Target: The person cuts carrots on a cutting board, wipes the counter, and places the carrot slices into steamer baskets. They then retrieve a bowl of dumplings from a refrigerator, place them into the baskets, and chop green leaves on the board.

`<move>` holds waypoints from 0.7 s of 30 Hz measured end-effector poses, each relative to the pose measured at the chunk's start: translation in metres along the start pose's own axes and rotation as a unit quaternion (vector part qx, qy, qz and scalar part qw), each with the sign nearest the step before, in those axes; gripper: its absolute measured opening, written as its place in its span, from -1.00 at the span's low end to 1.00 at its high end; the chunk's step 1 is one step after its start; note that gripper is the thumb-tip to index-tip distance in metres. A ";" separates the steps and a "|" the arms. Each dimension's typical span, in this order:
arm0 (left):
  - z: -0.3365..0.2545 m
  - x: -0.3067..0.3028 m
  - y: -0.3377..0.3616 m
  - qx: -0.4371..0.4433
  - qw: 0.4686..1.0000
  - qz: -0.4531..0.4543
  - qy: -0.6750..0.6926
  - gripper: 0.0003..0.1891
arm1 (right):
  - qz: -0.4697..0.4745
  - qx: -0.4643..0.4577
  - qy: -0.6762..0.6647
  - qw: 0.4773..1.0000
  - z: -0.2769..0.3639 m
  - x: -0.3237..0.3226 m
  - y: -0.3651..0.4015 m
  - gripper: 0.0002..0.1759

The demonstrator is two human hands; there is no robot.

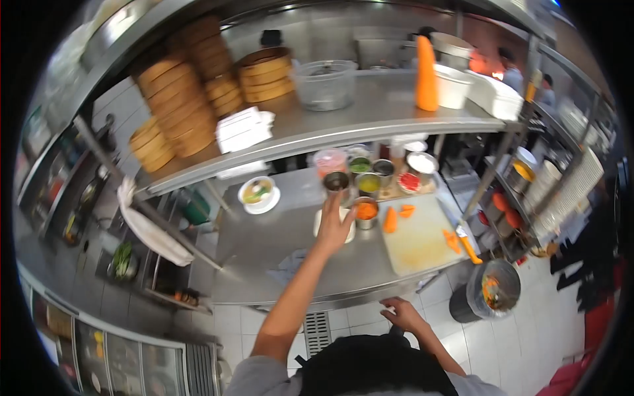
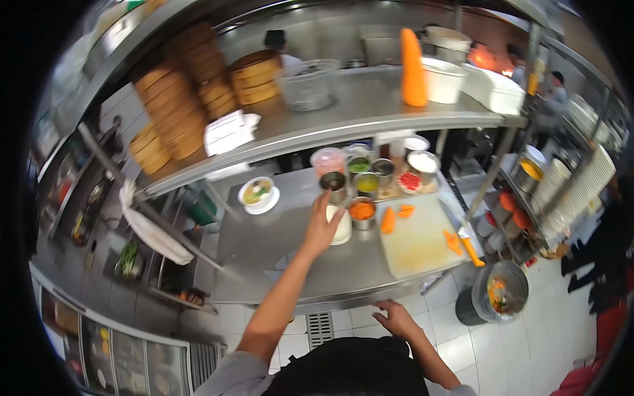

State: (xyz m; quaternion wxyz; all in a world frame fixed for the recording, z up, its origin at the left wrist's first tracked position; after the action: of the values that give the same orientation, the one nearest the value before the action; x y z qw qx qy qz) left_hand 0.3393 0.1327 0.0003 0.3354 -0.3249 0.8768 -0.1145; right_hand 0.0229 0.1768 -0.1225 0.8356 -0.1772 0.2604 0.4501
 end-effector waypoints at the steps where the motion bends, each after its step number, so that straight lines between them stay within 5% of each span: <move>1: 0.045 -0.006 0.028 -0.026 0.997 -0.048 -0.061 -0.31 | 0.009 -0.012 0.000 1.000 0.001 0.008 0.001 -0.59; 4: 0.152 -0.021 0.121 -0.113 0.964 -0.066 -0.232 -0.36 | 0.074 -0.046 0.008 0.996 -0.001 0.025 0.010 -0.57; 6: 0.229 -0.014 0.188 -0.073 0.911 0.074 -0.398 -0.37 | 0.188 -0.054 0.008 0.981 -0.003 0.035 0.003 -0.55; 10: 0.215 -0.040 0.173 -0.160 0.908 0.141 -0.359 -0.34 | 0.261 -0.065 0.047 0.962 0.019 0.033 -0.024 -0.53; 12: 0.154 -0.090 0.129 -0.113 0.983 0.006 -0.144 -0.49 | 0.232 -0.073 0.034 0.969 0.020 0.031 -0.042 -0.53; 14: 0.047 -0.185 0.094 -0.213 0.973 -0.076 -0.046 -0.72 | 0.214 -0.072 0.022 0.974 0.031 0.025 -0.054 -0.54; 15: 0.026 -0.225 0.085 -0.064 0.970 -0.228 -0.063 -0.87 | 0.214 -0.068 0.016 0.974 0.028 0.029 -0.059 -0.54; 17: -0.029 -0.316 0.051 0.050 0.887 -0.434 -0.149 -0.86 | 0.220 -0.068 0.003 0.973 0.022 0.038 -0.067 -0.54; 18: -0.051 -0.358 0.034 0.030 0.890 -0.447 -0.080 -0.82 | 0.235 -0.077 0.007 0.969 0.019 0.044 -0.070 -0.53; 19: -0.082 -0.389 0.010 0.092 0.848 -0.495 -0.165 -0.73 | 0.248 -0.086 0.012 0.965 0.017 0.049 -0.075 -0.51; 21: -0.085 -0.443 -0.040 0.052 0.858 -0.440 -0.260 -0.48 | 0.271 -0.112 0.010 0.956 0.011 0.062 -0.088 -0.50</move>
State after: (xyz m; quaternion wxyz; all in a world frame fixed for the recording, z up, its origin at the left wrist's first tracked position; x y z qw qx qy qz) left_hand 0.5526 0.3870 0.3085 0.4823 -0.6773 0.5158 -0.2065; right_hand 0.1284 0.1770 -0.1455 0.6544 -0.1967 0.2546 0.6843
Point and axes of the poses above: each hand's wrist, its own y-axis away from the middle knuckle, its own x-axis out of the palm, z = x × y, the point moved 2 cm from there along -y, towards the middle knuckle, and after that the axes turned 10 degrees about -x, right-handed, at the moved point
